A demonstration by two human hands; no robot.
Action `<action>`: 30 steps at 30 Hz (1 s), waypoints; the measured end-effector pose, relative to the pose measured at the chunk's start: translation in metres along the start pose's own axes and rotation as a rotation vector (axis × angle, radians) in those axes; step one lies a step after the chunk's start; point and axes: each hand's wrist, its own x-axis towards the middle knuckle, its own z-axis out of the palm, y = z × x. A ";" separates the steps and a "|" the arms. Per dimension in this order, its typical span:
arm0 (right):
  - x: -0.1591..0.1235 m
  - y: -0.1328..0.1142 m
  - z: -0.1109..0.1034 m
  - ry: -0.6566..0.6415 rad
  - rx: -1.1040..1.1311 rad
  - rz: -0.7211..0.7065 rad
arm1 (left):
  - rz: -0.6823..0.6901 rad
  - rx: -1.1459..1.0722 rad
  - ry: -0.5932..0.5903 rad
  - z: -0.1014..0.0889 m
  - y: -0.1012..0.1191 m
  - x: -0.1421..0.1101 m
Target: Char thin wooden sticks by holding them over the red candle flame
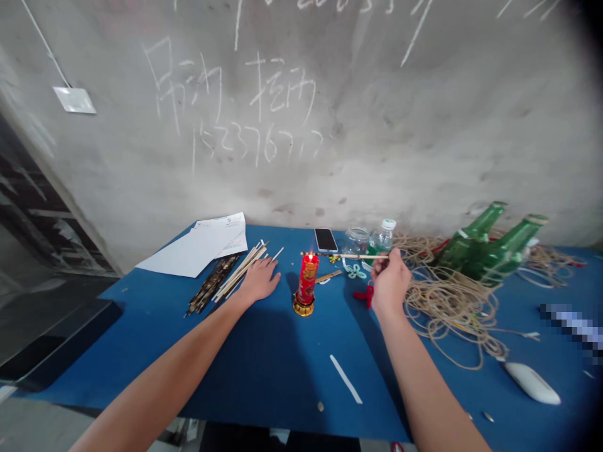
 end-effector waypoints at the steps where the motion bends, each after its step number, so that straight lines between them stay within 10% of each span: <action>1: 0.000 0.000 0.000 0.001 0.004 0.003 | 0.000 0.002 0.000 0.000 0.000 0.000; 30: 0.001 0.001 0.000 -0.008 -0.006 0.001 | 0.009 0.007 0.003 0.000 0.000 0.000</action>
